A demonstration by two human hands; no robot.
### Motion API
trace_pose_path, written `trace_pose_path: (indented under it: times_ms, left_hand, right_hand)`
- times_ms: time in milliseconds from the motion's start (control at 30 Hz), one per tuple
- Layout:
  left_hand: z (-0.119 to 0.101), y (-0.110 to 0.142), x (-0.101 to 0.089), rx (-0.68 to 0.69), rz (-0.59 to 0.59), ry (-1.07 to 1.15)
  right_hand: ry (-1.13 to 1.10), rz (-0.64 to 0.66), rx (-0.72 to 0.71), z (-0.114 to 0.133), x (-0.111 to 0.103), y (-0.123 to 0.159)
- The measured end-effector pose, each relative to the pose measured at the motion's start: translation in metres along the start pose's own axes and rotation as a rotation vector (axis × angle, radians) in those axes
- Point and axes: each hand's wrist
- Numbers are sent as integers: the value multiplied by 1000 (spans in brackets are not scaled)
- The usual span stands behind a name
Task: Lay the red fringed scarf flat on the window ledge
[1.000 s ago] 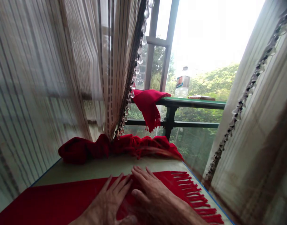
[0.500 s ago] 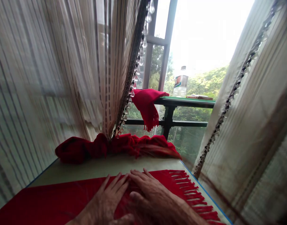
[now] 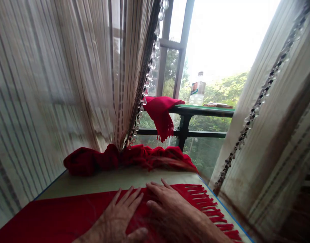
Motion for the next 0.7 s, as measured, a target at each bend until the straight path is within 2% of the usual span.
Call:
trace_pose_path:
  times_ms: [133,267,433,600,700]
  left_hand:
    - [-9,-2,-8,-58,46,64]
    - [-13,-4,-15,-84,71,106]
    - [-18,-6,-22,-104,91,122]
    - [-30,-12,-40,-197,211,154]
    - [-33,-13,-47,-208,216,168]
  right_hand:
    - [-5,-45,-7,-3,-5,1]
    - [-22,-37,-30,-2,-1,1]
    - [-13,-137,-52,-2,2,1]
    - [-45,-94,-58,0,2,0]
    - [-31,-102,-76,3,4,0]
Point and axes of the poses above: each hand's wrist, its own y-axis away from the middle knuckle, its own x-axis out of the palm, z = x × y, and after that the axes turned 4 degrees about x, right-handed
